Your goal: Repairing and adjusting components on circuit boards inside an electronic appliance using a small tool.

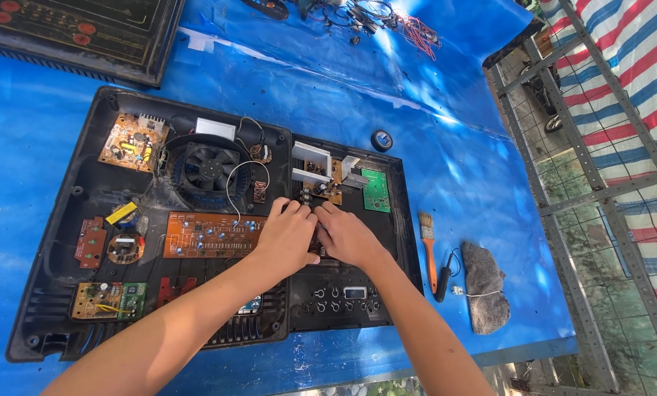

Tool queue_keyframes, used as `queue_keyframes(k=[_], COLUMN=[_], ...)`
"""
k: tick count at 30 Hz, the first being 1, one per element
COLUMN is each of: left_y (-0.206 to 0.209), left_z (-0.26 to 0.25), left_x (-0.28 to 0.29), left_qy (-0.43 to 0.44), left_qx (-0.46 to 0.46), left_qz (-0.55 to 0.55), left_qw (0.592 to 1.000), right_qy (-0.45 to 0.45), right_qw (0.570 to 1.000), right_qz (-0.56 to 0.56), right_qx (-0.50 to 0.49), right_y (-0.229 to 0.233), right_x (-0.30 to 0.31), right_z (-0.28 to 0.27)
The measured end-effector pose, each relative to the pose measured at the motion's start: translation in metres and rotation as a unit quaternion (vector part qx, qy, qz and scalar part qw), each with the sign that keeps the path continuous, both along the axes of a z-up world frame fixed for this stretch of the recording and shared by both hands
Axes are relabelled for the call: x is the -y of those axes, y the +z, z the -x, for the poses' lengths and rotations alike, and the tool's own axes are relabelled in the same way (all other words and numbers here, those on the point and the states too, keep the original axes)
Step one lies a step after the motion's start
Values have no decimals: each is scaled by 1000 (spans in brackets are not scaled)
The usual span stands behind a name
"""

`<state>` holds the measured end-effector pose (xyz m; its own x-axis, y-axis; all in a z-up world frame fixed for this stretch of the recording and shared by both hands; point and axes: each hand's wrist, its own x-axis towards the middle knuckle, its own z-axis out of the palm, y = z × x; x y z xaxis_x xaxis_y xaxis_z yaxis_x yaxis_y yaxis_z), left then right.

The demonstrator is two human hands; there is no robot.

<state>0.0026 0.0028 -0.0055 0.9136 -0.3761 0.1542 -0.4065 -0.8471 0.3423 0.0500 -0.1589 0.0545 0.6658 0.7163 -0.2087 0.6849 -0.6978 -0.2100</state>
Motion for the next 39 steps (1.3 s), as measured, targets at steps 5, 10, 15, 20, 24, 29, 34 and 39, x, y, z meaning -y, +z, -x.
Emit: queue_keyframes(k=[5,10,15,20,24,29,34,39], left_y=[2,7,6,10,10,11,15,19], left_z=[0,2,1,1,1,2,4,4], left_x=[-1,-2,-1,-2,-2,-2,-3,-4], left_qy=[0,-5,-8,-10,-12,-12,-6,-12], left_qx=[-4,-8,-16,-22,-19,-17,-23,-37], left_qz=[-4,-2,-16,-20,-24,-19,-18,-20], left_qw=[1000,1000,1000,1000,999,1000,1000,999], right_qy=[-4,-15,-55,-64,-71,-70,-63,-53], right_qw=[1000,998,994,991,990,990,992,996], right_qz=[-24,-40,-47,-37,-38,-37,-73,-72], right_qx=[17,41,84,109,114,120,84,28], right_y=[1,-4,-2,-7,-6,-11,-2,10], right_x=[-2,0,-6,-6,-7,-5,-8,-8], right_z=[3,10,26,28,31,29,21,21])
